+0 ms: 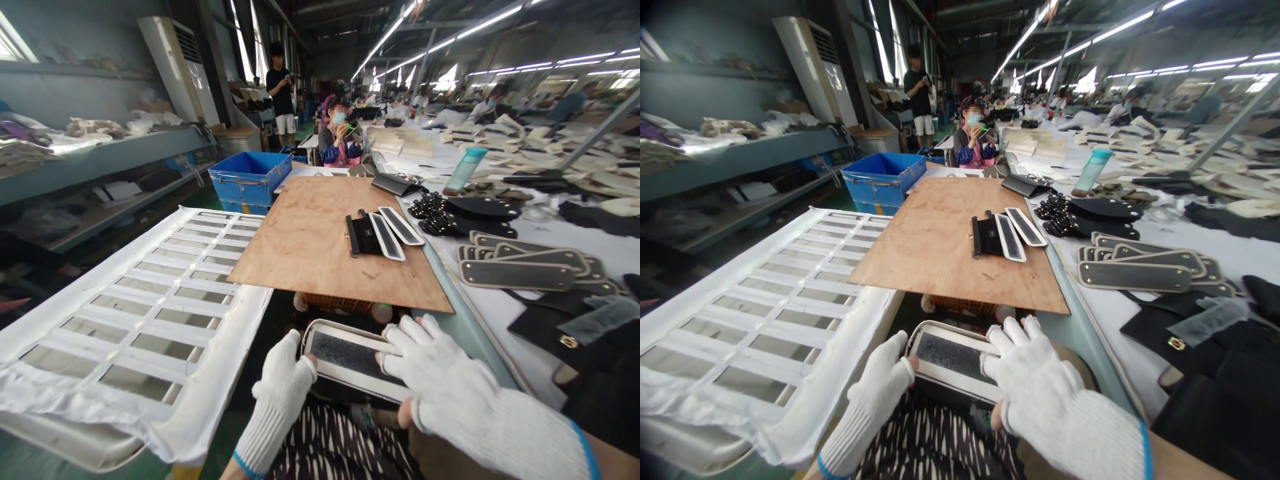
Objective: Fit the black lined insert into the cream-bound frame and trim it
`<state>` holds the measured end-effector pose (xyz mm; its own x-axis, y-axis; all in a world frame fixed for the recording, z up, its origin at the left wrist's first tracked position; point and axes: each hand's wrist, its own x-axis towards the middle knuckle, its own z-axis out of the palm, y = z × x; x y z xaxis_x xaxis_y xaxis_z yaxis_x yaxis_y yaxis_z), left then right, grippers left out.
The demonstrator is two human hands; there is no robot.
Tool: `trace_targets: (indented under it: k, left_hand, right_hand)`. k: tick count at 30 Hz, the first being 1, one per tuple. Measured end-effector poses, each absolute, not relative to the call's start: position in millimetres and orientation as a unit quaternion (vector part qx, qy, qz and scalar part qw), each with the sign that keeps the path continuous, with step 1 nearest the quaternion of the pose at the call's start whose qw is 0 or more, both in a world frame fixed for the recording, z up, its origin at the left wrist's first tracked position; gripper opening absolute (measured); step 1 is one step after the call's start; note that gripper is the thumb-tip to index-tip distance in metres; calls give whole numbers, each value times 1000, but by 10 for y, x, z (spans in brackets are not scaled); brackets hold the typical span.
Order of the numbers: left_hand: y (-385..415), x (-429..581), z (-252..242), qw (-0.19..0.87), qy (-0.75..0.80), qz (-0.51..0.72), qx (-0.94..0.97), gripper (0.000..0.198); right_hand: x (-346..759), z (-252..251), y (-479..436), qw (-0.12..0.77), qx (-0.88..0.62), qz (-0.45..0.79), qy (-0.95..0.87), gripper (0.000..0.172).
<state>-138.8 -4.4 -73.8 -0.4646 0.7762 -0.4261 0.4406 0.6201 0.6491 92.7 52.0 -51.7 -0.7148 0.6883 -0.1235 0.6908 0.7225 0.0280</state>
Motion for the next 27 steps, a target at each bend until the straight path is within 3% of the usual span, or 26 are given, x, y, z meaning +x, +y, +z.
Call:
trace_targets:
  k: [2,4,9,14,19,23,27]
  left_hand:
    - [-42,-1374,-721,362,826,226,368,56]
    - [-48,-1360,-697,356,833,226,358,56]
    - [-67,-1372,-675,368,835,214,348,59]
    - [-82,-1393,-880,371,830,221,353,51]
    - [-143,-1431,-1089,326,818,274,386,47]
    - [-155,-1481,-1040,373,788,293,392,33]
    - [-81,-1450,-1013,416,761,293,402,33]
  right_hand:
    - [784,-531,505,3,371,-10,928,13]
    - [607,-631,478,-52,364,-27,930,10]
    - [339,-1104,518,-134,257,-97,952,40]
    - [365,-1245,606,-84,215,-116,966,54]
    - [275,-1095,546,-84,255,-107,957,40]
    - [259,-1083,529,-78,276,-98,953,36]
    - [262,-1156,526,-69,279,-99,953,37]
